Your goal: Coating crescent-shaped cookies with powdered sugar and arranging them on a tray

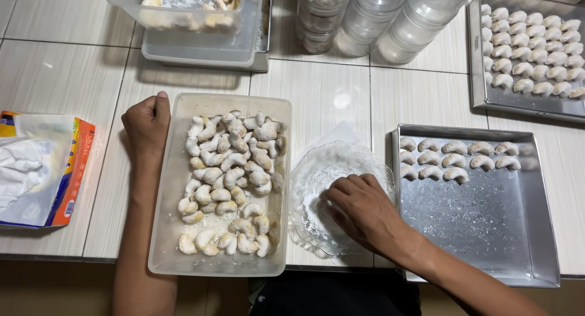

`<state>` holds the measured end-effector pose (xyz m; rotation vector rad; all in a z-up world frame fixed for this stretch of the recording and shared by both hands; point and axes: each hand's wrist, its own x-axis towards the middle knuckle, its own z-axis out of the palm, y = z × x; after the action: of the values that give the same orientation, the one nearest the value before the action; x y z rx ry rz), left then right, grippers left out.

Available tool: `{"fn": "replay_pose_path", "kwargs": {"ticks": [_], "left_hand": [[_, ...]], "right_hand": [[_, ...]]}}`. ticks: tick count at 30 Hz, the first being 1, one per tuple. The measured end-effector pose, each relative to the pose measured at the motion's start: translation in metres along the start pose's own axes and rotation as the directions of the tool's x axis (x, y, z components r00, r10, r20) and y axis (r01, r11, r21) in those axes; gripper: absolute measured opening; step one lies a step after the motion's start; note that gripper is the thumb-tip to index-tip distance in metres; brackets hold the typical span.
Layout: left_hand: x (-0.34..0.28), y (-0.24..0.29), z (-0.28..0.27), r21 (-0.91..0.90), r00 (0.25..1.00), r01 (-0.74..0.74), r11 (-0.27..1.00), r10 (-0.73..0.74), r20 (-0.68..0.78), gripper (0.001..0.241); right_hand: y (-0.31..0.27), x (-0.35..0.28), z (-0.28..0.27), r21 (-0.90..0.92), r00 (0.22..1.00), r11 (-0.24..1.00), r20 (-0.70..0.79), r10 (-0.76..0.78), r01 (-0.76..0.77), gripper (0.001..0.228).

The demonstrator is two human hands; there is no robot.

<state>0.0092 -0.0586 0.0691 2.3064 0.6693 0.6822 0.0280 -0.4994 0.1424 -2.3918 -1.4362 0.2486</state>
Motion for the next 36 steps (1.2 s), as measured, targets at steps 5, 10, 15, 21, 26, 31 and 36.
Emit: {"fn": "replay_pose_path", "kwargs": {"ticks": [5, 10, 15, 21, 26, 31, 36], "left_hand": [[-0.001, -0.004, -0.003, -0.062, 0.998, 0.004, 0.998, -0.001, 0.055, 0.06], [0.001, -0.006, -0.002, -0.101, 0.997, -0.031, 0.994, 0.039, 0.071, 0.065], [0.0, 0.001, -0.003, -0.008, 0.997, -0.031, 1.0, 0.031, 0.073, 0.06], [-0.001, 0.004, -0.005, 0.042, 0.996, -0.002, 0.999, -0.001, 0.085, 0.059], [-0.003, 0.012, -0.009, 0.042, 0.996, -0.013, 0.999, 0.009, 0.086, 0.059], [-0.003, 0.011, -0.009, 0.057, 0.994, 0.051, 0.997, -0.056, 0.096, 0.059], [-0.004, 0.017, -0.012, 0.048, 0.993, 0.052, 0.997, -0.057, 0.099, 0.059]], "right_hand": [[0.0, -0.006, 0.008, -0.029, 1.0, 1.0, -0.011, -0.005, 0.005, 0.009], [-0.002, -0.011, -0.012, -0.062, 0.994, 0.993, 0.046, 0.103, -0.1, 0.012], [-0.001, -0.019, -0.021, 0.068, 0.995, 0.995, 0.074, 0.067, -0.072, 0.014], [-0.008, -0.021, -0.023, 0.132, 0.995, 0.99, 0.086, 0.046, -0.058, 0.007], [-0.007, -0.023, -0.012, 0.082, 0.996, 0.995, 0.082, 0.045, -0.052, 0.008], [-0.012, -0.023, -0.02, 0.092, 0.997, 0.995, 0.064, 0.037, -0.043, 0.006], [-0.013, -0.024, -0.023, 0.148, 0.999, 0.988, 0.029, 0.028, -0.032, 0.01]]}}
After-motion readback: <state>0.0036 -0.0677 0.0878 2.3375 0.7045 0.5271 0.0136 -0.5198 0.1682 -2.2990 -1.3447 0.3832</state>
